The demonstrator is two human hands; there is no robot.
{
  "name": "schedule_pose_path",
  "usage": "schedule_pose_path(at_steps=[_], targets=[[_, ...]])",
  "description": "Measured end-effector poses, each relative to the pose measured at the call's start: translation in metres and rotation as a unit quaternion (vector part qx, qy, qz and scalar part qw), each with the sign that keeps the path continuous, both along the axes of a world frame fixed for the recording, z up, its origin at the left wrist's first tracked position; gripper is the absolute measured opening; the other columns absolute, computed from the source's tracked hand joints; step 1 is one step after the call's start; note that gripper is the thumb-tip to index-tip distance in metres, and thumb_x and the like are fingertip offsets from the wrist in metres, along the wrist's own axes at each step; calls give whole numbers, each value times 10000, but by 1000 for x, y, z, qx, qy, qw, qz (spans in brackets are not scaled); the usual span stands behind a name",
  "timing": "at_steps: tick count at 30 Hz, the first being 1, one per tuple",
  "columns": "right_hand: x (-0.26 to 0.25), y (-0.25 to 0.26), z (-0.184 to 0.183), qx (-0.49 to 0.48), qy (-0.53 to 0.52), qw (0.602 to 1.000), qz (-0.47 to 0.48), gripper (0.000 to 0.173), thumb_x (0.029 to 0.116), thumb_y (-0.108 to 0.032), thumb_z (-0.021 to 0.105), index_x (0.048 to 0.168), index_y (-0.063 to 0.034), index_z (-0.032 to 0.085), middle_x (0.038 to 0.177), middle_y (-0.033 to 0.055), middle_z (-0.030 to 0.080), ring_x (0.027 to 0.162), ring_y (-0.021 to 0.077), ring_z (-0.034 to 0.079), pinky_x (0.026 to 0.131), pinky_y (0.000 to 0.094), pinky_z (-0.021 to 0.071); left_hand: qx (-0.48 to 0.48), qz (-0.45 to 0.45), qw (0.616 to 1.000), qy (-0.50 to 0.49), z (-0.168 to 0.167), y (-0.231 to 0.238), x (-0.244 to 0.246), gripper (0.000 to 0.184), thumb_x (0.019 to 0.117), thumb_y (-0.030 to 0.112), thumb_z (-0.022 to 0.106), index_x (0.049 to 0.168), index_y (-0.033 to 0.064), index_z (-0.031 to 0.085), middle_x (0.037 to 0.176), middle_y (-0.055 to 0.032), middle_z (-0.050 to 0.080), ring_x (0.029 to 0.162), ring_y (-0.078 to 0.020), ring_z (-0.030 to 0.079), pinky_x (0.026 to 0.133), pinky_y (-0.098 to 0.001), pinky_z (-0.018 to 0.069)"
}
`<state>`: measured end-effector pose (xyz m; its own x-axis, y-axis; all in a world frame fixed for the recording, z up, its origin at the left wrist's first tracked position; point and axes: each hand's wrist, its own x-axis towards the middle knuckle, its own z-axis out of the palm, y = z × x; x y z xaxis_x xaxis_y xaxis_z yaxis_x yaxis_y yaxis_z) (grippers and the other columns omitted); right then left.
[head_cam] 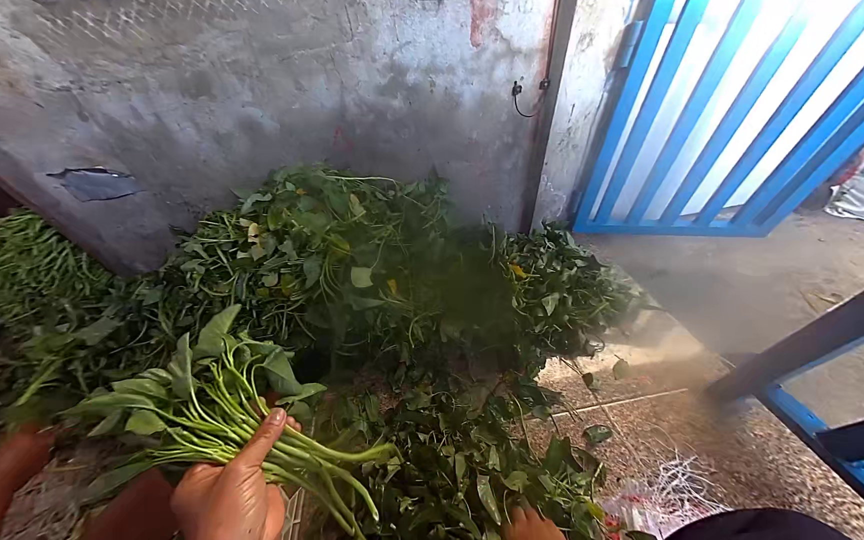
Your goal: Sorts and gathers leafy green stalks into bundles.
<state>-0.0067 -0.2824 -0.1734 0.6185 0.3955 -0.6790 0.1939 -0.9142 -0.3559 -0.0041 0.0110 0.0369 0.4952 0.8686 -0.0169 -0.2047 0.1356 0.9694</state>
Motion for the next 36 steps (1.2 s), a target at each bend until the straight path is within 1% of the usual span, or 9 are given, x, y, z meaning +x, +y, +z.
schedule_pose_path(at_steps=[7, 12, 15, 19, 22, 24, 27, 31, 36], targets=[[112, -10, -72, 2, -17, 956, -293, 540, 982, -206, 600, 1458, 23, 487, 1459, 277, 524, 1287, 436, 582, 1050, 599, 489, -95, -148, 981, 87, -6, -16, -3, 255, 936, -115, 601, 1167, -20, 549, 803, -113, 721, 673, -243, 736, 661, -417, 657], [121, -31, -118, -40, 47, 948, -314, 719, 920, -267, 692, 1503, 41, 403, 1456, 290, 525, 1328, 427, 556, 1078, 590, 475, -83, -183, 976, 83, -12, -14, -1, 224, 939, -120, 583, 1138, -20, 556, 789, -110, 730, 682, -243, 743, 678, -422, 659], [118, -41, -117, -62, 6, 950, -306, 570, 942, -313, 657, 1419, -20, 556, 1445, 266, 548, 1314, 440, 561, 1034, 624, 488, -99, -173, 976, 85, -11, -15, 2, 199, 953, -105, 577, 1129, -14, 562, 789, -104, 725, 686, -238, 740, 681, -418, 656], [122, -43, -77, 18, -201, 930, -306, 267, 1000, -208, 583, 1191, -135, 756, 1351, 219, 601, 1241, 394, 599, 970, 562, 537, -106, -166, 976, 91, -10, -21, 3, 207, 957, -103, 576, 1144, -18, 555, 798, -116, 720, 685, -244, 738, 673, -419, 655], [118, -33, -29, 152, -454, 830, -287, 189, 939, -97, 665, 1044, -144, 815, 1011, 223, 681, 887, 398, 700, 707, 566, 587, -103, -160, 977, 93, -11, -25, 3, 221, 935, -113, 603, 1137, -33, 563, 801, -130, 727, 674, -251, 738, 652, -412, 653], [110, -26, 0, 230, -501, 792, -262, 224, 920, -97, 665, 1074, -156, 816, 900, 156, 695, 713, 320, 697, 589, 524, 576, -108, -160, 977, 93, -12, -27, 3, 231, 928, -108, 628, 1140, -43, 566, 831, -149, 734, 685, -261, 740, 652, -416, 651], [90, -16, 36, 392, -339, 804, -293, 349, 934, -91, 551, 1205, -135, 767, 1028, 74, 706, 843, 174, 691, 729, 383, 601, -111, -162, 976, 92, -16, -29, 2, 254, 907, -118, 648, 1140, -55, 570, 842, -170, 737, 698, -281, 746, 652, -427, 652], [60, 1, 91, 563, -23, 722, -401, 435, 927, -55, 401, 1257, 5, 679, 1295, 152, 655, 975, 251, 727, 806, 432, 632, -104, -161, 977, 93, -18, -33, -1, 280, 901, -122, 655, 1158, -75, 553, 823, -177, 724, 677, -273, 734, 642, -414, 648], [34, 20, 98, 648, -164, 669, -325, 421, 908, 145, 496, 1317, 82, 575, 1121, 149, 713, 925, 219, 740, 827, 396, 643, -96, -158, 978, 93, -21, -37, -4, 295, 876, -127, 683, 1140, -90, 557, 806, -186, 726, 664, -270, 734, 630, -404, 645]])
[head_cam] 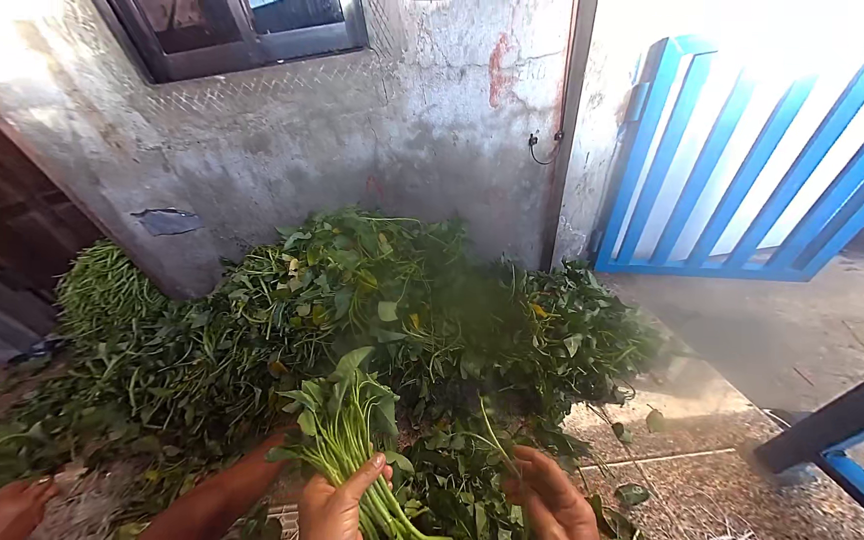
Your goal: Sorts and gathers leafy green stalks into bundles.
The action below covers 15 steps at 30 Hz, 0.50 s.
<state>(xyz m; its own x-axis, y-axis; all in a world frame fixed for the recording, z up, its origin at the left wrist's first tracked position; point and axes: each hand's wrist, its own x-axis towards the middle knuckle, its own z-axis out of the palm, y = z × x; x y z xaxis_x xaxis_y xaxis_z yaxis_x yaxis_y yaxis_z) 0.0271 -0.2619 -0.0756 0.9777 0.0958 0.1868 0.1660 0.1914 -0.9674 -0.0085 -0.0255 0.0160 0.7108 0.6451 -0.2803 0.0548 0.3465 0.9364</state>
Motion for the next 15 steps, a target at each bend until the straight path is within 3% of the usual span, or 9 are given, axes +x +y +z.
schedule_pose_path(at_steps=[3, 5, 7, 9, 11, 15], targets=[[-8, 18, 6, 61, 0, 996, -70, 541, 861, 188, 579, 1372, 87, 431, 961, 95, 754, 886, 193, 751, 837, 378, 632, 4, -3, 1000, -2, 2, -6, -2, 270, 869, -124, 699, 1110, -98, 580, 807, -185, 736, 671, -261, 738, 641, -384, 642], [-13, 30, 16, 82, 27, 991, -103, 707, 831, 198, 617, 1462, 97, 315, 939, 91, 769, 874, 171, 762, 832, 351, 635, 11, -3, 1000, -12, -1, -13, -3, 247, 862, -131, 702, 1079, -102, 589, 819, -187, 744, 681, -262, 742, 653, -381, 642], [-17, 43, 26, 84, 37, 988, -125, 756, 824, 191, 642, 1486, 111, 286, 964, 101, 781, 874, 159, 771, 830, 333, 639, 19, 11, 999, -27, -8, -24, -5, 221, 861, -140, 693, 1054, -100, 593, 805, -169, 739, 675, -243, 736, 653, -369, 640], [-19, 55, 26, 78, 19, 988, -133, 603, 830, 171, 653, 1394, 140, 440, 1003, 111, 774, 886, 144, 761, 830, 323, 634, 28, 29, 998, -43, -15, -37, -7, 203, 848, -153, 687, 1022, -94, 604, 784, -149, 738, 671, -223, 734, 661, -356, 639], [-18, 67, 23, 80, 2, 987, -143, 355, 826, 159, 667, 1176, 113, 641, 997, 78, 759, 876, 92, 741, 827, 280, 631, 35, 26, 998, -55, -18, -46, -10, 192, 840, -164, 679, 1001, -86, 608, 780, -134, 743, 680, -207, 739, 684, -349, 642], [-17, 87, 20, 74, -24, 989, -128, 193, 839, 135, 676, 1013, 70, 733, 954, 86, 735, 847, 87, 714, 791, 245, 620, 44, -5, 997, -56, -20, -58, -13, 204, 803, -160, 716, 975, -90, 629, 771, -127, 742, 702, -185, 735, 717, -334, 632]])
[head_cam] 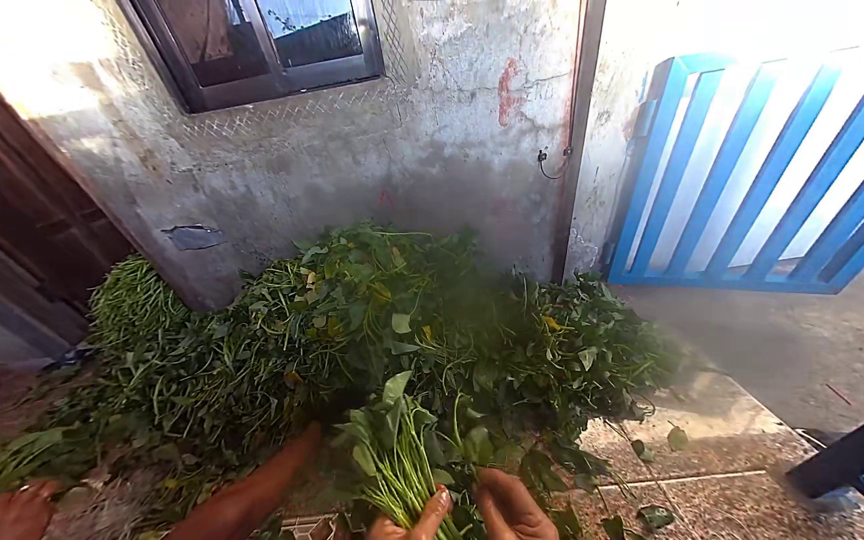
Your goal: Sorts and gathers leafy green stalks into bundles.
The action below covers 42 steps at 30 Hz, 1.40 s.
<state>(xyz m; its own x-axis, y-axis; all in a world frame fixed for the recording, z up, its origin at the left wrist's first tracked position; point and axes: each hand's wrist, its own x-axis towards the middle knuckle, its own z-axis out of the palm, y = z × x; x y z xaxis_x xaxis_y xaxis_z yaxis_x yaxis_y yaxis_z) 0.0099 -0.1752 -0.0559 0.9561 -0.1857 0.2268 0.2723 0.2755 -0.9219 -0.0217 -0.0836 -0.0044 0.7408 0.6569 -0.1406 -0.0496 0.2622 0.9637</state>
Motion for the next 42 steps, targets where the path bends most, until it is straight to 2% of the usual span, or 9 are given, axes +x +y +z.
schedule_pose_path(at_steps=[4, 10, 15, 20, 26, 30, 32, 36, 42], targets=[[-7, 10, 4, -23, -15, 999, 21, 142, 846, 120, 670, 966, 61, 717, 956, 100, 701, 829, 101, 708, 750, 242, 627, -24, -29, 999, 37, 2, -3, 1, 224, 792, -127, 762, 980, -62, 659, 830, -94, 750, 784, -137, 733, 788, -312, 624], [-11, -3, 5, -126, -25, 990, 50, 126, 918, -47, 685, 957, -51, 804, 1045, 65, 727, 1106, 176, 615, 1023, 365, 457, -89, -51, 994, 45, 0, 7, 0, 207, 827, -129, 727, 1003, -59, 641, 843, -124, 754, 780, -183, 743, 776, -366, 633], [-13, -5, 5, -47, 34, 993, 104, 105, 885, -55, 738, 936, -83, 825, 1052, 50, 716, 1095, 162, 614, 985, 334, 496, -128, -35, 988, 76, 5, 12, 1, 210, 833, -155, 685, 1008, -58, 621, 830, -145, 749, 751, -214, 742, 734, -388, 635], [-22, -10, -5, -145, -53, 978, 141, 83, 907, -109, 720, 920, -90, 800, 1046, 66, 667, 1149, 189, 555, 1047, 381, 413, -58, 39, 995, 74, 0, 22, 5, 215, 852, -163, 582, 1028, -38, 574, 797, -109, 712, 702, -180, 714, 649, -350, 621], [4, -56, -81, -376, 25, 913, 159, 155, 903, -174, 693, 994, -77, 772, 1112, 122, 712, 1128, 295, 639, 989, 476, 515, 23, 124, 992, -7, 23, 59, 15, 345, 879, -104, 684, 1183, -60, 526, 826, -115, 711, 698, -215, 724, 670, -371, 646], [20, -106, -168, -535, 377, 732, 188, 783, 887, -439, 746, 1548, -129, 463, 1600, 298, 340, 1432, 543, 357, 1094, 708, 362, -3, 23, 1000, 5, 23, 72, 13, 317, 885, -141, 628, 1183, -42, 588, 888, -113, 733, 741, -230, 736, 705, -393, 650], [-3, -110, -194, -521, 420, 703, 241, 822, 916, -512, 704, 1564, -90, 425, 1610, 351, 274, 1426, 604, 325, 1080, 748, 363, -20, -10, 999, 37, 21, 65, 15, 297, 894, -138, 616, 1169, -28, 592, 886, -108, 740, 736, -232, 740, 710, -401, 652], [-42, -67, -201, -493, 315, 718, 376, 600, 1016, -285, 601, 1542, -44, 443, 1569, 306, 394, 1422, 491, 432, 1118, 654, 410, -47, -31, 997, 59, 15, 56, 20, 259, 912, -121, 610, 1151, -27, 582, 846, -129, 738, 729, -250, 742, 712, -414, 650], [-3, -53, -187, -498, 286, 648, 500, 633, 961, -285, 664, 1482, 14, 462, 1439, 314, 519, 1331, 477, 517, 1082, 650, 423, -72, -23, 996, 52, 9, 62, 24, 226, 951, -88, 578, 1162, -9, 570, 846, -106, 737, 745, -237, 746, 729, -413, 650]])
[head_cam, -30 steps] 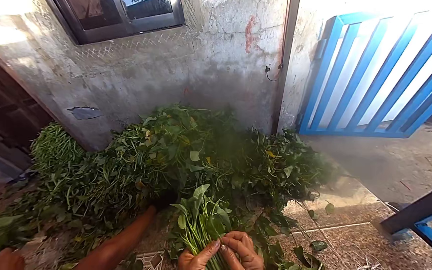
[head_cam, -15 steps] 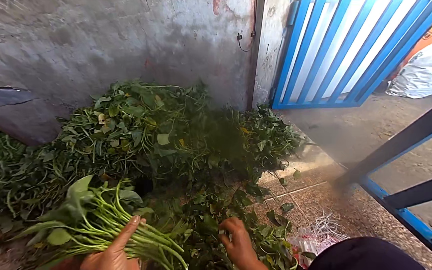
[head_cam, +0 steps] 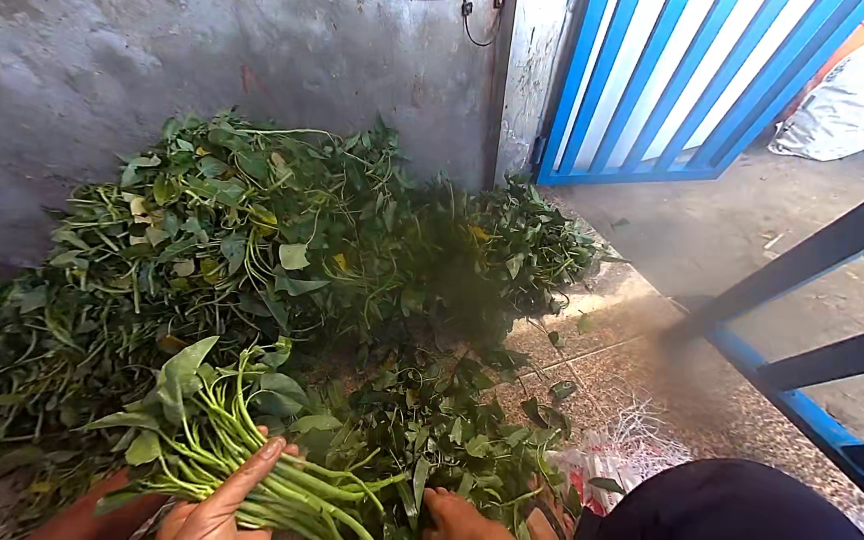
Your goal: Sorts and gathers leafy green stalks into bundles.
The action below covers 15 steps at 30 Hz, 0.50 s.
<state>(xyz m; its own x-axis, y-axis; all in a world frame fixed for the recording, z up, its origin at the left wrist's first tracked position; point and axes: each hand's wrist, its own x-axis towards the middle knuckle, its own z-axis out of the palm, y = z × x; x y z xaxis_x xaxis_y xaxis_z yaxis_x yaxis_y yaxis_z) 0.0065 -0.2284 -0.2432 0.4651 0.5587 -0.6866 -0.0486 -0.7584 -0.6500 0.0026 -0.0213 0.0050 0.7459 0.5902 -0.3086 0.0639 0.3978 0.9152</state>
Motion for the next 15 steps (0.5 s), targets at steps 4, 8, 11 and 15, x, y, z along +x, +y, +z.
schedule_pose_path(at_steps=[4, 8, 11, 15], targets=[[39, -4, 18, -55, 4, 998, 37, 533, 991, -450, 584, 1338, -49, 634, 1291, 257, 656, 1237, 456, 606, 1011, 713, 444, -1, -15, 1000, 3, -2, 8, -5, 188, 968, -71, 562, 1137, 11, 571, 840, -99, 741, 755, -232, 747, 747, -416, 648], [85, -34, 7, -29, 26, 998, -57, 584, 969, -578, 606, 1210, -61, 734, 1218, 239, 697, 1185, 422, 643, 1023, 688, 454, 15, 1, 1000, -5, 0, 16, -9, 177, 981, -72, 547, 1130, 17, 584, 848, -85, 749, 759, -219, 754, 753, -407, 653], [117, -70, -3, -10, 5, 987, -159, 453, 983, -434, 649, 1276, -92, 698, 1230, 212, 692, 1084, 394, 692, 925, 637, 545, 24, 18, 1000, -4, 2, 20, -10, 177, 974, -80, 546, 1123, 10, 580, 840, -87, 742, 755, -217, 748, 752, -400, 651], [121, -96, 27, -237, -28, 971, 11, 480, 824, -287, 815, 1188, 5, 702, 1218, 294, 666, 1149, 496, 631, 930, 748, 468, 7, 23, 1000, 7, 3, 20, -8, 223, 959, -86, 567, 1166, -6, 556, 864, -112, 731, 771, -244, 747, 756, -433, 649]])
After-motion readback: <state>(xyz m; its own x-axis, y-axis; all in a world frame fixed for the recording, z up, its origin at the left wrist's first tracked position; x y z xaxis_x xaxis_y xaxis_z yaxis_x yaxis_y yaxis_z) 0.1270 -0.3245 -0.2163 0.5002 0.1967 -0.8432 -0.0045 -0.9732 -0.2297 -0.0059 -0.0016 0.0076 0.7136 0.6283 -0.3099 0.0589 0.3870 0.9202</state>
